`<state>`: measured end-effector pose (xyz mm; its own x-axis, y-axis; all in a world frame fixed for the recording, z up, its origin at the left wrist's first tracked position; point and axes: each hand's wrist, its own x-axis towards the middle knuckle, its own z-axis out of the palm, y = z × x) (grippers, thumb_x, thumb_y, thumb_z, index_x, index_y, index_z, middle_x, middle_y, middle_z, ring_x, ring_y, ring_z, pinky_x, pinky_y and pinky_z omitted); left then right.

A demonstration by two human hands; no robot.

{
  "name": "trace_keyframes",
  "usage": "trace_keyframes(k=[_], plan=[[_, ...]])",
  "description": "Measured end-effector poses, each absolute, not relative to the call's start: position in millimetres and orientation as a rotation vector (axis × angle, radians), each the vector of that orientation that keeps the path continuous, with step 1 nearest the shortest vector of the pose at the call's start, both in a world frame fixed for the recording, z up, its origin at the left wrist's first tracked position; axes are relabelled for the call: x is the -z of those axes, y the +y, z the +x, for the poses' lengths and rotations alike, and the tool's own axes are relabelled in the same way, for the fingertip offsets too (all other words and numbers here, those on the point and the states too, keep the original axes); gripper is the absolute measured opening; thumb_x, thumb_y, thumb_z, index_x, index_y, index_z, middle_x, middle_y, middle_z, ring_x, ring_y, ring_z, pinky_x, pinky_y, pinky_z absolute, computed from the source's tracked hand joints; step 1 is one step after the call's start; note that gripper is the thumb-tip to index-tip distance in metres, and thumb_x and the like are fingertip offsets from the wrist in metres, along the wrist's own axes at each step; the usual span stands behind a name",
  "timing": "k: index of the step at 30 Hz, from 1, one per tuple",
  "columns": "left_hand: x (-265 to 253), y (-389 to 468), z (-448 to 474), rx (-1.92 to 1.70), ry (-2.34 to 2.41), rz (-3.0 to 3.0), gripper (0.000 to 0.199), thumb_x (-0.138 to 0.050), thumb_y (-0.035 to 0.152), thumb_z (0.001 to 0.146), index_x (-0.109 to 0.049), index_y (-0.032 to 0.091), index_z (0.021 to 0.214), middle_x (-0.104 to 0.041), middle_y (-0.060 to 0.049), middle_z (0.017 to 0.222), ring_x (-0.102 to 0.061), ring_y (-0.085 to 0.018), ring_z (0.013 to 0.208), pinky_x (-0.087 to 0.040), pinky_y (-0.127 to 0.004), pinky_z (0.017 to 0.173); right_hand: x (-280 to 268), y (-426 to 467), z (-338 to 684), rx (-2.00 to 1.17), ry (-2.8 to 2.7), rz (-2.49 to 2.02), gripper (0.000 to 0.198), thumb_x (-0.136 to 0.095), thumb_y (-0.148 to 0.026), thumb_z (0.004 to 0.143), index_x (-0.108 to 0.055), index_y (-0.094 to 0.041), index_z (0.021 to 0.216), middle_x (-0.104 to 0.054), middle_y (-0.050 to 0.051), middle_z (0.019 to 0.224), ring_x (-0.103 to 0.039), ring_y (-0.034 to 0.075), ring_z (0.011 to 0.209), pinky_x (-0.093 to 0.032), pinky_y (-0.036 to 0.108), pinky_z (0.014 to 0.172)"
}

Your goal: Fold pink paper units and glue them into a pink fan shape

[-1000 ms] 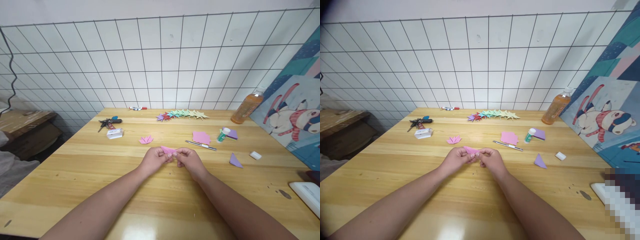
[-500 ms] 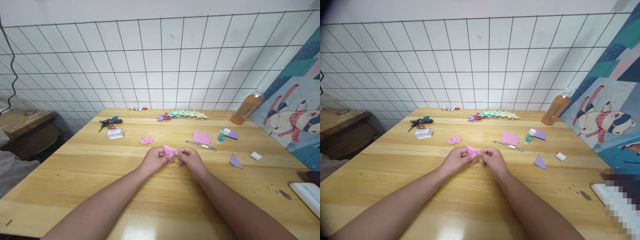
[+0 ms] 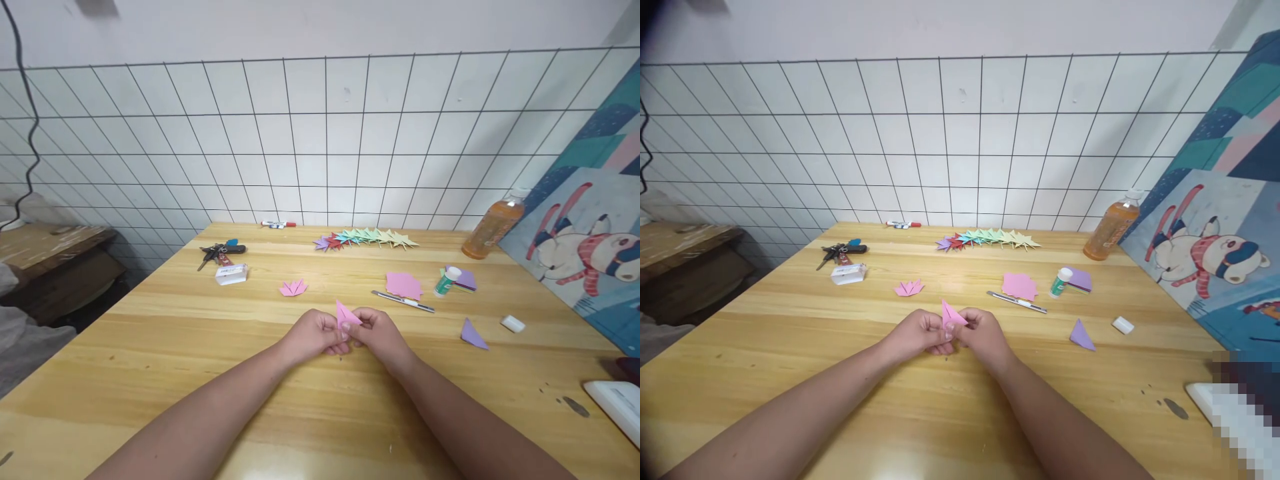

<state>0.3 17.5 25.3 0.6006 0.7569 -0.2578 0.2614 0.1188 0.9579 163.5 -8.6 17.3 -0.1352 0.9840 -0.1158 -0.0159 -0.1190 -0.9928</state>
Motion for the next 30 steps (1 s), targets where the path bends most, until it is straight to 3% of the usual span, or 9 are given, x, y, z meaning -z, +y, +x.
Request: trace_keyframes(k=[4, 11, 16, 20, 26, 30], plan=[[-26.6, 16.5, 1.8, -0.428, 0.884, 1.459, 0.039, -0.058, 0.047, 0.07, -0.067, 0.011, 0.081, -0.07, -0.011, 0.076, -0.065, -0.016, 0.069, -0.048, -0.025, 0.063, -15.0, -7.7, 166.1, -1.396, -1.177, -1.187, 0.028, -0.069, -0.036, 0.062, -0.054, -0.014, 0.058, -0.055, -0.003, 0.052, -0.046, 0.007, 0.046, -0.036, 0.02, 0.048], [-27.6, 16.9, 1.8, -0.405, 0.877, 1.369, 0.038, -0.056, 0.045, 0.073, -0.065, 0.01, 0.083, -0.069, -0.014, 0.082, -0.065, -0.017, 0.072, -0.048, -0.027, 0.067, -16.2, -6.3, 169.7, -1.457, -1.149, -1.197, 0.028, -0.069, -0.04, 0.062, -0.057, -0.014, 0.065, -0.057, -0.002, 0.056, -0.048, 0.008, 0.048, -0.039, 0.02, 0.048], [-26.7, 16.9, 0.0, -0.375, 0.909, 1.465, 0.033, -0.057, 0.042, 0.071, -0.064, 0.011, 0.078, -0.069, -0.009, 0.071, -0.063, -0.016, 0.065, -0.046, -0.025, 0.061, -15.7, -4.6, 168.2, -1.418, -1.12, -1.221, 0.031, -0.069, -0.042, 0.061, -0.056, -0.015, 0.067, -0.056, -0.002, 0.056, -0.049, 0.008, 0.047, -0.038, 0.02, 0.044], [-28.5, 17.5, 1.1, -0.524, 0.936, 1.546, 0.026, -0.056, 0.036, 0.071, -0.063, 0.011, 0.072, -0.067, -0.006, 0.066, -0.059, -0.014, 0.06, -0.042, -0.022, 0.058, -15.0, -3.6, 169.5, -1.332, -1.14, -1.207, 0.029, -0.065, -0.041, 0.066, -0.051, -0.015, 0.062, -0.049, -0.005, 0.05, -0.04, 0.005, 0.042, -0.032, 0.018, 0.041], [-25.0, 21.6, 0.3, -0.705, 0.998, 1.566, 0.019, -0.055, 0.031, 0.071, -0.058, 0.013, 0.067, -0.064, -0.004, 0.064, -0.057, -0.014, 0.061, -0.042, -0.023, 0.061, -16.7, -6.0, 169.2, -1.342, -1.276, -1.189, 0.026, -0.062, -0.041, 0.069, -0.058, -0.017, 0.077, -0.051, -0.003, 0.061, -0.042, 0.007, 0.048, -0.034, 0.017, 0.04], [-21.9, 23.2, -1.9, -0.778, 1.052, 1.722, 0.02, -0.053, 0.031, 0.074, -0.06, 0.013, 0.068, -0.063, -0.003, 0.066, -0.056, -0.014, 0.063, -0.042, -0.023, 0.061, -16.8, -6.0, 168.0, -1.314, -1.268, -1.314, 0.027, -0.063, -0.042, 0.067, -0.055, -0.016, 0.066, -0.048, -0.004, 0.055, -0.041, 0.007, 0.047, -0.036, 0.019, 0.042]])
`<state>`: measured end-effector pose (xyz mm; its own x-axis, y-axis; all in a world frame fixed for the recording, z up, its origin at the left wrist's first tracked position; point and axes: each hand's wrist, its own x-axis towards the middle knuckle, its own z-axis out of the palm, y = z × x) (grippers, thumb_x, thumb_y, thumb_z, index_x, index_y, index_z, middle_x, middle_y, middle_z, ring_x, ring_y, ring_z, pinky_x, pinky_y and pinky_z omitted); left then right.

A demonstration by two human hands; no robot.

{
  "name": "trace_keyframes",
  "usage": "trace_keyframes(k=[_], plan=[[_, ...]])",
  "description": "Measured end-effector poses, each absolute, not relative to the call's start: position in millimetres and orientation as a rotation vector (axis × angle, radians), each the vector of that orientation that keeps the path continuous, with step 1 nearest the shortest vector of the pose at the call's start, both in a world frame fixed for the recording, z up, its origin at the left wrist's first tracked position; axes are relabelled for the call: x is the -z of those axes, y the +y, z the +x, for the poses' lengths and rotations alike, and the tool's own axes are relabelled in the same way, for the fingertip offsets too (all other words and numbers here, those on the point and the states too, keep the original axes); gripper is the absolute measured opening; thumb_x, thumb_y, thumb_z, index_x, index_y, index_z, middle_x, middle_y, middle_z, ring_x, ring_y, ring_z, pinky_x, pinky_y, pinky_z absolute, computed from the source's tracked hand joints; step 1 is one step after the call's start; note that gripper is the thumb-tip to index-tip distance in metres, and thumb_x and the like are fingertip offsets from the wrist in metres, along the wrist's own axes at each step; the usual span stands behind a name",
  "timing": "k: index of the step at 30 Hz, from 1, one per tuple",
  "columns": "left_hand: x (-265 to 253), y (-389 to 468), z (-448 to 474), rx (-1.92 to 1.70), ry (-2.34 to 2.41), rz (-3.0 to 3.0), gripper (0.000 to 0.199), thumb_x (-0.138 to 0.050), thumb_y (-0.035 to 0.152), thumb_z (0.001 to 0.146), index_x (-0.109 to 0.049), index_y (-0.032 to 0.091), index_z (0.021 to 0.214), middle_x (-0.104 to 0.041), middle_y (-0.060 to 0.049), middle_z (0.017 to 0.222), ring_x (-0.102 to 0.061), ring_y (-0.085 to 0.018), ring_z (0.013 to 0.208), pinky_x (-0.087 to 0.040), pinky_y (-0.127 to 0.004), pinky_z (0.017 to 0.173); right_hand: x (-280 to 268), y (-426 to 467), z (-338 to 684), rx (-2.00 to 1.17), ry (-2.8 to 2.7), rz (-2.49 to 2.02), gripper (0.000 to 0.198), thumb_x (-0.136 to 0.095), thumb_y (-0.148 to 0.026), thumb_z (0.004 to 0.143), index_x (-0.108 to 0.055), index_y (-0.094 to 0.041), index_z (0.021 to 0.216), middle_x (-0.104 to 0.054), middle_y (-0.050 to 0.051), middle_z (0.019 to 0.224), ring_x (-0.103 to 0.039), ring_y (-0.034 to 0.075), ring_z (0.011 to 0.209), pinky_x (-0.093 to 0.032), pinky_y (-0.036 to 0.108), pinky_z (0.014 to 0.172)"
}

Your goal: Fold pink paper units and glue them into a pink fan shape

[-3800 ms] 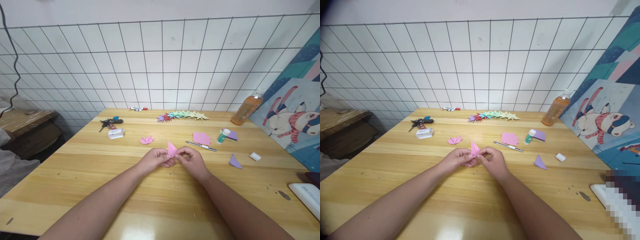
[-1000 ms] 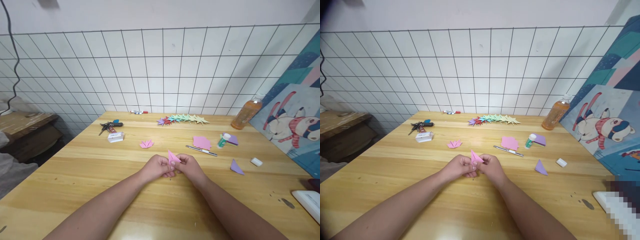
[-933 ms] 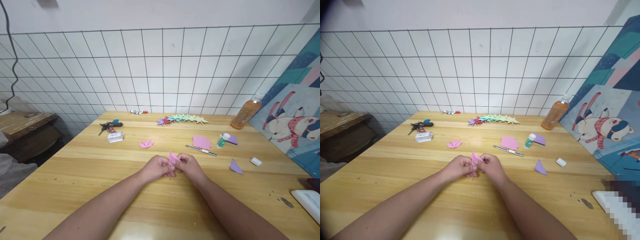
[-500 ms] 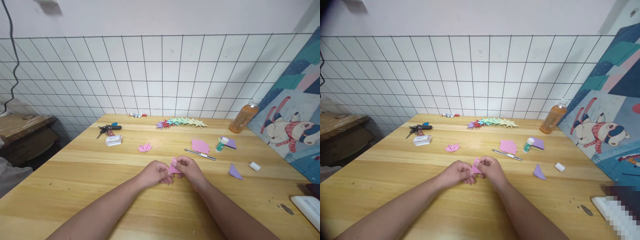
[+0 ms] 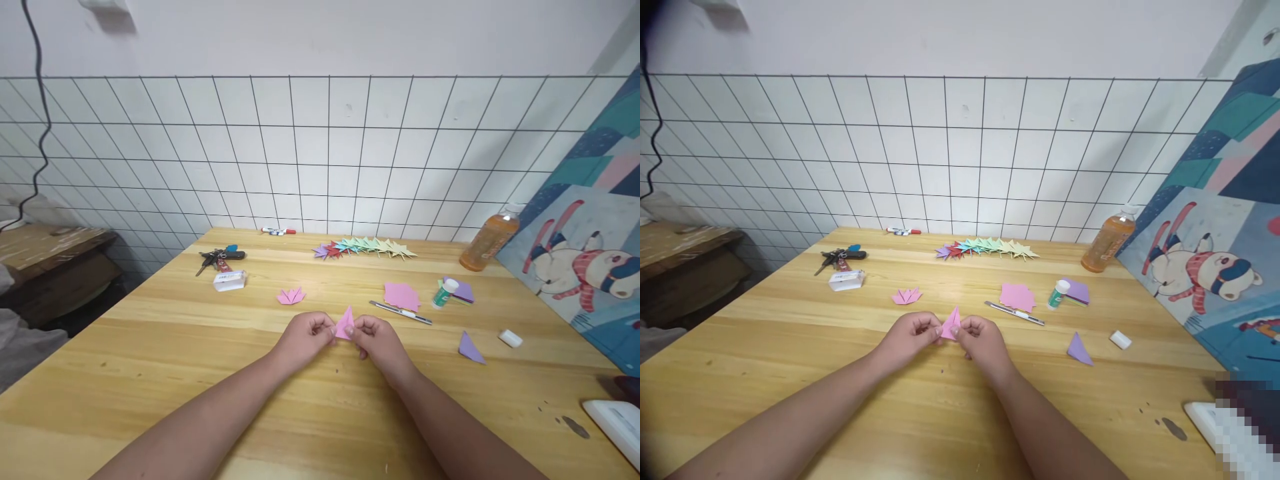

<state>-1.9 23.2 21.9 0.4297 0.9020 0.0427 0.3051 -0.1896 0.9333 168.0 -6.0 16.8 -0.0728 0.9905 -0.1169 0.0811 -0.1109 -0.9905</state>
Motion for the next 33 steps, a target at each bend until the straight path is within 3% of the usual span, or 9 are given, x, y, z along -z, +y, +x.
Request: trace_keyframes(k=[5, 9, 17, 25, 33], plan=[[-24.3, 21.4, -0.5, -0.814, 0.953, 1.645, 0.027, -0.058, 0.035, 0.072, -0.064, 0.014, 0.088, -0.067, -0.007, 0.087, -0.06, -0.017, 0.078, -0.044, -0.024, 0.067, -15.2, -7.6, 164.8, -1.324, -1.398, -1.338, 0.026, -0.066, -0.039, 0.063, -0.054, -0.015, 0.059, -0.05, -0.004, 0.054, -0.04, 0.007, 0.048, -0.033, 0.019, 0.046], [-25.2, 21.9, -0.6, -0.767, 0.949, 1.575, 0.029, -0.058, 0.038, 0.073, -0.069, 0.011, 0.07, -0.067, -0.005, 0.069, -0.059, -0.016, 0.066, -0.043, -0.024, 0.062, -15.9, -9.8, 163.1, -1.299, -1.507, -1.338, 0.026, -0.067, -0.038, 0.062, -0.056, -0.015, 0.058, -0.049, -0.004, 0.052, -0.039, 0.006, 0.048, -0.031, 0.019, 0.047], [-29.2, 25.8, -2.2, -0.794, 0.919, 1.328, 0.033, -0.059, 0.041, 0.071, -0.069, 0.011, 0.079, -0.068, -0.007, 0.072, -0.06, -0.018, 0.07, -0.044, -0.028, 0.069, -16.8, -9.0, 167.5, -1.367, -1.44, -1.305, 0.027, -0.063, -0.042, 0.066, -0.059, -0.015, 0.069, -0.055, -0.001, 0.06, -0.046, 0.008, 0.051, -0.037, 0.019, 0.047], [-22.2, 28.2, -4.2, -0.741, 1.048, 1.51, 0.028, -0.066, 0.039, 0.064, -0.065, 0.012, 0.073, -0.066, -0.004, 0.069, -0.057, -0.014, 0.063, -0.042, -0.023, 0.06, -14.7, -3.3, 171.7, -1.281, -1.217, -1.324, 0.023, -0.058, -0.04, 0.069, -0.055, -0.017, 0.073, -0.056, -0.001, 0.064, -0.051, 0.011, 0.057, -0.044, 0.022, 0.051], [-18.2, 23.5, -3.0, -0.585, 0.947, 1.704, 0.031, -0.055, 0.041, 0.073, -0.066, 0.013, 0.081, -0.065, -0.005, 0.07, -0.056, -0.013, 0.062, -0.04, -0.022, 0.057, -14.8, -8.4, 169.5, -0.929, -1.59, -1.349, 0.012, -0.053, -0.029, 0.074, -0.061, -0.02, 0.076, -0.06, -0.001, 0.067, -0.054, 0.012, 0.062, -0.041, 0.022, 0.058]])
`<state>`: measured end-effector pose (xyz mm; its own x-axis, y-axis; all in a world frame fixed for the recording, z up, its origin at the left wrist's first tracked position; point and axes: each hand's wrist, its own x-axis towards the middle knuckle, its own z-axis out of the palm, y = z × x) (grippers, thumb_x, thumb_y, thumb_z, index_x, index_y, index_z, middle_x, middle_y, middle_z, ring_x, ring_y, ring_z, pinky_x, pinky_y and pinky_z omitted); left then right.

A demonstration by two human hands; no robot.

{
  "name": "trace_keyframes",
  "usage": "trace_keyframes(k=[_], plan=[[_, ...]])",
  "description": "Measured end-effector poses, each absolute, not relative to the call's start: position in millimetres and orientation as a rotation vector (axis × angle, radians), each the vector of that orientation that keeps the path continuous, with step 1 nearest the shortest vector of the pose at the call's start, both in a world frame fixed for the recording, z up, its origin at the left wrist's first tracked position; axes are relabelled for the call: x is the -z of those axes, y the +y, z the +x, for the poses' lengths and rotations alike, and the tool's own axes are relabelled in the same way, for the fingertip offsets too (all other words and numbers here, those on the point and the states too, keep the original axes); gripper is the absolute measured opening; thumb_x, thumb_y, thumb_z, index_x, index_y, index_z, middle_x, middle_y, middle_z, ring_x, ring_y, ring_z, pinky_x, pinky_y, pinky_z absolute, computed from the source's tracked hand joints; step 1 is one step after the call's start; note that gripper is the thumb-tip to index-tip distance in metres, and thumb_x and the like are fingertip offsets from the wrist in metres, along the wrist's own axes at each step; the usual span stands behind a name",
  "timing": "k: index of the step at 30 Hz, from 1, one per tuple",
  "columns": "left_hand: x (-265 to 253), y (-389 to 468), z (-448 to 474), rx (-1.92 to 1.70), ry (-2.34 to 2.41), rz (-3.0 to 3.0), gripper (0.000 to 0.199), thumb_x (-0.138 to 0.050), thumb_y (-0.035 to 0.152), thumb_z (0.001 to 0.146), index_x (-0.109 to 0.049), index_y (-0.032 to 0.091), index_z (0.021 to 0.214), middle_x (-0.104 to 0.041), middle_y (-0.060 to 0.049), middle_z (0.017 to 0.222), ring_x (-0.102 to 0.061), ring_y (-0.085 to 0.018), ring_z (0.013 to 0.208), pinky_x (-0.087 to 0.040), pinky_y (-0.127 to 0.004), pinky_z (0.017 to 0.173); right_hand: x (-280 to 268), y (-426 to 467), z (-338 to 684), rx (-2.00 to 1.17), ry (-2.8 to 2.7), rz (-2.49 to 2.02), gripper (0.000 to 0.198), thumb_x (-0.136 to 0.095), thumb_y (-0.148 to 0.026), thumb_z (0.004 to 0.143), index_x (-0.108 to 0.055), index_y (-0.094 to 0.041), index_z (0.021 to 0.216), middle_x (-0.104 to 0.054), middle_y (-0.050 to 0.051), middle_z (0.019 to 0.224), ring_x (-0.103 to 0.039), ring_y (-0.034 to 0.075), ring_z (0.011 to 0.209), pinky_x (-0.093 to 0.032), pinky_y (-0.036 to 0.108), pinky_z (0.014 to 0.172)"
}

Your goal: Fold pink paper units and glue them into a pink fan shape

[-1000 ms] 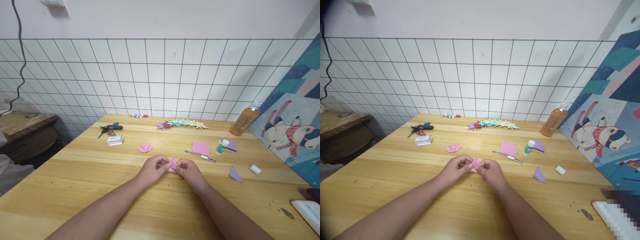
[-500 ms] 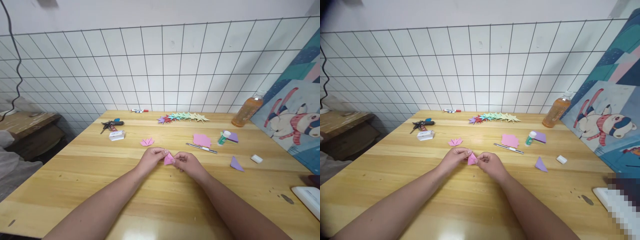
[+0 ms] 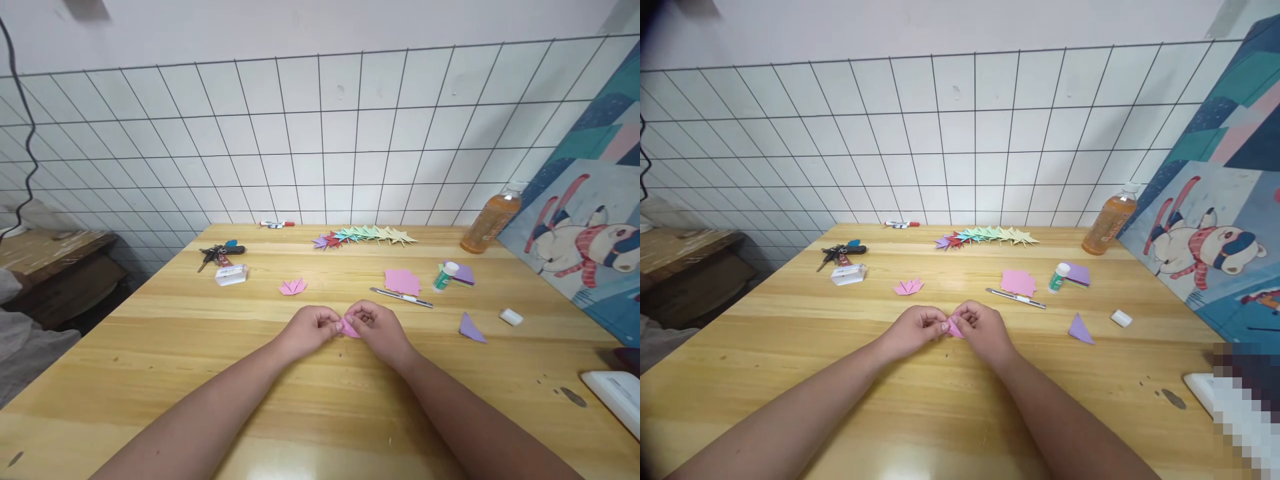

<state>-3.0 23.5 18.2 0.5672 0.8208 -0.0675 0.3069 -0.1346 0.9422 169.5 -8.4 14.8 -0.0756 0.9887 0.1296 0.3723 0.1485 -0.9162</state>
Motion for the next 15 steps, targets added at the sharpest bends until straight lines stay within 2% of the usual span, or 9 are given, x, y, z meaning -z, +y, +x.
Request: trace_keyframes(k=[6, 9, 11, 15], plan=[[-20.9, 21.8, -1.4, -0.549, 0.974, 1.592, 0.032, -0.058, 0.043, 0.07, -0.064, 0.013, 0.08, -0.065, -0.005, 0.066, -0.057, -0.012, 0.057, -0.039, -0.02, 0.052, -18.2, -10.2, 169.0, -0.881, -1.62, -1.367, 0.012, -0.053, -0.028, 0.075, -0.062, -0.021, 0.076, -0.062, 0.001, 0.068, -0.057, 0.014, 0.064, -0.044, 0.024, 0.059], [-24.1, 22.0, -1.2, -0.595, 0.985, 1.54, 0.032, -0.058, 0.043, 0.071, -0.063, 0.012, 0.078, -0.065, -0.006, 0.069, -0.057, -0.011, 0.056, -0.04, -0.02, 0.051, -20.4, -11.6, 166.4, -0.931, -1.558, -1.326, 0.023, -0.055, -0.029, 0.073, -0.058, -0.021, 0.095, -0.062, 0.001, 0.072, -0.058, 0.014, 0.065, -0.045, 0.024, 0.058], [-25.7, 22.4, -0.9, -0.67, 0.99, 1.515, 0.031, -0.059, 0.041, 0.071, -0.063, 0.011, 0.075, -0.065, -0.007, 0.069, -0.056, -0.011, 0.056, -0.042, -0.021, 0.053, -20.2, -11.5, 165.0, -0.98, -1.529, -1.298, 0.03, -0.058, -0.029, 0.071, -0.055, -0.021, 0.1, -0.062, 0.001, 0.074, -0.058, 0.014, 0.066, -0.045, 0.024, 0.059], [-24.6, 22.2, 0.0, -0.726, 1.006, 1.516, 0.028, -0.061, 0.039, 0.069, -0.062, 0.011, 0.073, -0.066, -0.007, 0.069, -0.058, -0.012, 0.057, -0.044, -0.023, 0.057, -15.2, -8.2, 165.7, -1.094, -1.474, -1.306, 0.016, -0.057, -0.033, 0.071, -0.058, -0.017, 0.072, -0.061, 0.001, 0.065, -0.054, 0.012, 0.058, -0.044, 0.024, 0.055]])
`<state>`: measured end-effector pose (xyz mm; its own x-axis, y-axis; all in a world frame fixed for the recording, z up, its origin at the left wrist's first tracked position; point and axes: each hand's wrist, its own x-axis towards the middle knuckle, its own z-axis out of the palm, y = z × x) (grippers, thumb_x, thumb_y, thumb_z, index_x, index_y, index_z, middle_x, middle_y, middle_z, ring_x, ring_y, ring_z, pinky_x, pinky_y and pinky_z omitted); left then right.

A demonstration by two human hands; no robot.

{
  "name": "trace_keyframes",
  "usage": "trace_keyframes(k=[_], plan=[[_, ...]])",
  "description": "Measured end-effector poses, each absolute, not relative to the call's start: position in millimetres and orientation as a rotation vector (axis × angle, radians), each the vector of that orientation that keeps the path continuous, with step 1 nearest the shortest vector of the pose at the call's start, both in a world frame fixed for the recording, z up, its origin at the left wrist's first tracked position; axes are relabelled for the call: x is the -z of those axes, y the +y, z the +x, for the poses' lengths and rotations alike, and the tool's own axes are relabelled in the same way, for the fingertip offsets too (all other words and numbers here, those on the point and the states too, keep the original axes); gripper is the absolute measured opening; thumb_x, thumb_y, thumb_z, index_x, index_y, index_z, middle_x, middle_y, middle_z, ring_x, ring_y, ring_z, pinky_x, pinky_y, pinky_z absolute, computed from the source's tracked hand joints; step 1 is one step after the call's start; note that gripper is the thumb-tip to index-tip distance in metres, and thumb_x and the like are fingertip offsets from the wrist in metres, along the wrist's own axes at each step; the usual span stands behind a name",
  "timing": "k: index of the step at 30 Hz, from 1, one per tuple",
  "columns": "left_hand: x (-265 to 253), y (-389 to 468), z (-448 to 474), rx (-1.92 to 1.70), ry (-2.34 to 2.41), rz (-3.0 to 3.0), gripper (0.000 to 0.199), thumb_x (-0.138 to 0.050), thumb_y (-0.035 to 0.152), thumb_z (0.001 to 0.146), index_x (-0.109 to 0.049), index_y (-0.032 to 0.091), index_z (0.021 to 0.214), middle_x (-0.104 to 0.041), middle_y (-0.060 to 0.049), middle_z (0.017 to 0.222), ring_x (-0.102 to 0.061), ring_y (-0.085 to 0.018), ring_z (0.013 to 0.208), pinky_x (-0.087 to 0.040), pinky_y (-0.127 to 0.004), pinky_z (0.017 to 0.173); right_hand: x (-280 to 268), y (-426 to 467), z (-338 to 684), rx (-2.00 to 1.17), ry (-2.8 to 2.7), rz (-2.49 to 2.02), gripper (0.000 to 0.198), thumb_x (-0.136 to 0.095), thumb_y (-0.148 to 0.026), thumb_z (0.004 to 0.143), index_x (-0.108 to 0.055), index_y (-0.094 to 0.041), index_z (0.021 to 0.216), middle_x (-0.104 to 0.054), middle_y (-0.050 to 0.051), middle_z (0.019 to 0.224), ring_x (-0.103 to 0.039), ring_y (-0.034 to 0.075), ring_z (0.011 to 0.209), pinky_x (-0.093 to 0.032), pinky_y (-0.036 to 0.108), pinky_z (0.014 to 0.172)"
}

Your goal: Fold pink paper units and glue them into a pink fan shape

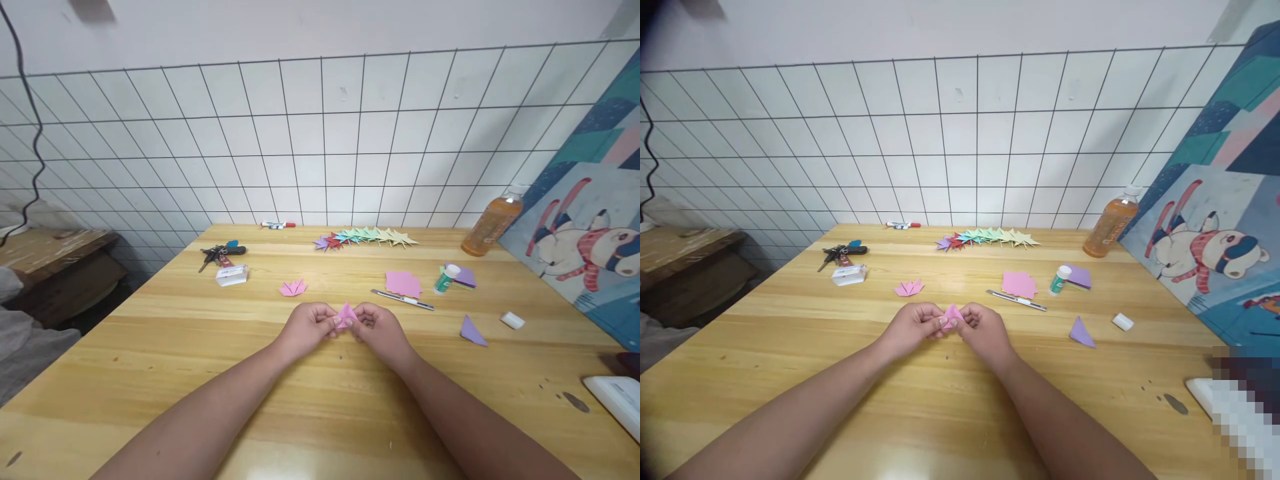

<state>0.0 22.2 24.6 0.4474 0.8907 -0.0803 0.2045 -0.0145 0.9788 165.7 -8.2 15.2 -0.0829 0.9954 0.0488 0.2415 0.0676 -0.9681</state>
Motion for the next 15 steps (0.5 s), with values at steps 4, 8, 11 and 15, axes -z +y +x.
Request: trace_keyframes(k=[4, 8, 11, 15], plan=[[-20.2, 22.6, 0.2, -0.764, 0.994, 1.509, 0.027, -0.061, 0.038, 0.07, -0.062, 0.011, 0.072, -0.066, -0.006, 0.067, -0.058, -0.013, 0.058, -0.044, -0.023, 0.057, -11.7, -7.1, 167.0, -1.13, -1.463, -1.274, 0.021, -0.059, -0.032, 0.07, -0.058, -0.017, 0.085, -0.061, 0.001, 0.07, -0.055, 0.012, 0.059, -0.044, 0.024, 0.055], [-17.6, 23.7, -0.9, -0.786, 1.011, 1.525, 0.028, -0.059, 0.039, 0.071, -0.063, 0.011, 0.073, -0.064, -0.004, 0.063, -0.056, -0.012, 0.055, -0.042, -0.021, 0.054, -13.3, -9.6, 165.2, -0.962, -1.55, -1.298, 0.043, -0.064, -0.026, 0.065, -0.052, -0.022, 0.106, -0.062, 0.002, 0.084, -0.057, 0.012, 0.065, -0.047, 0.026, 0.063], [-17.8, 23.2, -1.9, -0.749, 1.015, 1.63, 0.03, -0.057, 0.039, 0.073, -0.068, 0.012, 0.079, -0.067, -0.006, 0.071, -0.059, -0.015, 0.064, -0.043, -0.022, 0.059, -15.4, -9.9, 165.0, -1.029, -1.498, -1.311, 0.025, -0.06, -0.031, 0.07, -0.057, -0.021, 0.092, -0.061, 0.002, 0.077, -0.056, 0.013, 0.064, -0.048, 0.025, 0.06], [-19.6, 22.1, -2.7, -0.734, 1.038, 1.772, 0.029, -0.052, 0.037, 0.076, -0.07, 0.016, 0.084, -0.069, -0.004, 0.079, -0.06, -0.018, 0.072, -0.042, -0.023, 0.062, -17.9, -8.2, 170.1, -1.319, -1.228, -1.282, 0.028, -0.056, -0.044, 0.073, -0.057, -0.018, 0.083, -0.059, 0.002, 0.072, -0.054, 0.011, 0.058, -0.047, 0.021, 0.046]])
